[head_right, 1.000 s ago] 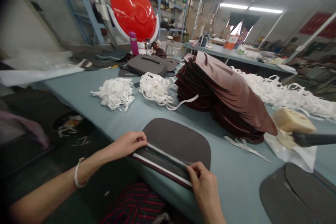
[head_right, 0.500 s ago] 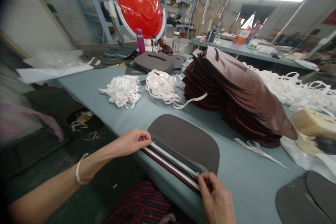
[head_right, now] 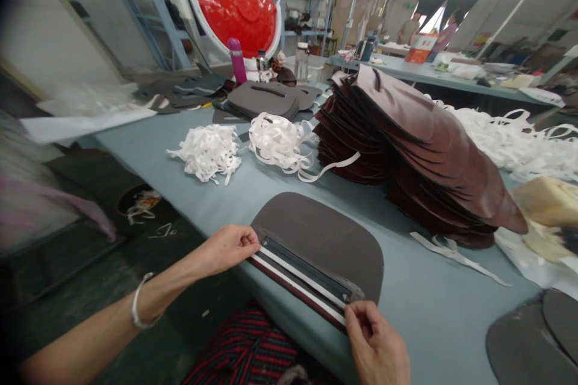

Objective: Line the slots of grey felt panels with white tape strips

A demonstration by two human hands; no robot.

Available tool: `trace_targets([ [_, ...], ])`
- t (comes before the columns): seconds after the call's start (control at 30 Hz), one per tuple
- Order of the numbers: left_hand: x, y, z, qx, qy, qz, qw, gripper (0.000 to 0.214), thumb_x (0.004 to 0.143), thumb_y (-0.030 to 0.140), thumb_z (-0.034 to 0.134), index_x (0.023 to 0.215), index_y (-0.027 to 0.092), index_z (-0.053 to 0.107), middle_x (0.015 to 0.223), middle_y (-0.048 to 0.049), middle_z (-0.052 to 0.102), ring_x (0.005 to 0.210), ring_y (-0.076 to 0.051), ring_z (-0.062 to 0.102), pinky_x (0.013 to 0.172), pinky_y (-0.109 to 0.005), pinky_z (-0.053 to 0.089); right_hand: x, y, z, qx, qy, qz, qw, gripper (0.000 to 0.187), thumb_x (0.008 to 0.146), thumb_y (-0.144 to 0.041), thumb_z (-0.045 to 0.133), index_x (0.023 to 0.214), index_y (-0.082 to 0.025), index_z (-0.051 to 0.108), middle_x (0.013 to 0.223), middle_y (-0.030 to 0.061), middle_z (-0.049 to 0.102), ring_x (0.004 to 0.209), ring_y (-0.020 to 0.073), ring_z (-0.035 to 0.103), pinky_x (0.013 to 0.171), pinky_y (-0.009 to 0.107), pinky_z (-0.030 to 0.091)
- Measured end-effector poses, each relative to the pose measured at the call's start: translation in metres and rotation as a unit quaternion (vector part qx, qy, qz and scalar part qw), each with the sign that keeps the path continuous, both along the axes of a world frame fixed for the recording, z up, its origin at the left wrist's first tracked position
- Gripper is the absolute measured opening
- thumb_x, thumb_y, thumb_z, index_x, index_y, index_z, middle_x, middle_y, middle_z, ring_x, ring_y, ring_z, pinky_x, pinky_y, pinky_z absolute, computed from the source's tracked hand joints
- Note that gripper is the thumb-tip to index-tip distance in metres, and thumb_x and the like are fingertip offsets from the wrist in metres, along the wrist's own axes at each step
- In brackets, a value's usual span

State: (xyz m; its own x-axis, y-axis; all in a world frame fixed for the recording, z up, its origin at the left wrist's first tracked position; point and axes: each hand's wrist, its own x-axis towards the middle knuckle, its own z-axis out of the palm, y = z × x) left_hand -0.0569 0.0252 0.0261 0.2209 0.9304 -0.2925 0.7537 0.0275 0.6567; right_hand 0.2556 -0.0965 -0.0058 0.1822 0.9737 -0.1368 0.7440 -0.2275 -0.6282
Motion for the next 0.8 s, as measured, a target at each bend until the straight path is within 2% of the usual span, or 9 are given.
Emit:
trace_targets([
  [0.2, 0.002, 0.001, 0.003, -0.011, 0.028, 0.001, 1.000, 0.022, 0.074, 0.032, 0.051, 0.077, 0.016, 0.067, 0.067, -0.0019, 0.066, 0.064, -0.015, 0.059, 0.055, -0.023, 0.035, 0.000, 0.000, -0.004, -0.019, -0.001, -0.022, 1.000, 0.043, 0.080, -0.062, 0.044, 0.077, -0.024, 0.062, 0.067, -0.0010, 0.065, 0.064, 0.0149, 0.061, 0.058, 0.019, 0.045],
  [0.37, 0.002, 0.001, -0.001, 0.001, 0.039, 0.005, 0.999, 0.022, 0.074, 0.034, 0.052, 0.076, 0.017, 0.066, 0.067, -0.0014, 0.066, 0.063, -0.014, 0.059, 0.054, -0.023, 0.034, 0.001, 0.000, -0.005, -0.041, 0.001, -0.024, 0.999, 0.044, 0.080, -0.064, 0.043, 0.079, -0.024, 0.062, 0.067, -0.0012, 0.065, 0.064, 0.0152, 0.061, 0.060, 0.021, 0.044],
  [0.63, 0.005, 0.001, -0.004, 0.012, 0.078, 0.012, 0.997, 0.018, 0.076, 0.032, 0.052, 0.072, 0.020, 0.064, 0.066, 0.0006, 0.065, 0.061, -0.014, 0.058, 0.056, -0.024, 0.034, -0.003, 0.001, 0.003, -0.049, 0.001, -0.037, 0.998, 0.044, 0.081, -0.065, 0.040, 0.078, -0.026, 0.060, 0.067, -0.0021, 0.064, 0.067, 0.0170, 0.060, 0.064, 0.024, 0.041],
  [0.7, 0.007, -0.002, -0.004, 0.039, 0.089, 0.012, 0.995, 0.013, 0.077, 0.031, 0.054, 0.075, 0.020, 0.062, 0.066, 0.0015, 0.063, 0.062, -0.014, 0.057, 0.057, -0.024, 0.035, -0.005, 0.001, 0.006, -0.046, 0.002, -0.038, 0.998, 0.042, 0.082, -0.063, 0.040, 0.077, -0.026, 0.059, 0.066, -0.0020, 0.062, 0.065, 0.0171, 0.059, 0.063, 0.025, 0.040],
  [0.8, 0.011, -0.012, -0.006, 0.134, 0.095, -0.011, 0.986, 0.006, 0.081, 0.025, 0.053, 0.082, 0.020, 0.056, 0.075, 0.0008, 0.062, 0.070, -0.015, 0.057, 0.063, -0.025, 0.038, -0.011, 0.001, 0.011, -0.032, -0.003, -0.045, 0.998, 0.037, 0.083, -0.057, 0.042, 0.073, -0.025, 0.057, 0.061, -0.0023, 0.058, 0.060, 0.0160, 0.055, 0.060, 0.025, 0.038],
])
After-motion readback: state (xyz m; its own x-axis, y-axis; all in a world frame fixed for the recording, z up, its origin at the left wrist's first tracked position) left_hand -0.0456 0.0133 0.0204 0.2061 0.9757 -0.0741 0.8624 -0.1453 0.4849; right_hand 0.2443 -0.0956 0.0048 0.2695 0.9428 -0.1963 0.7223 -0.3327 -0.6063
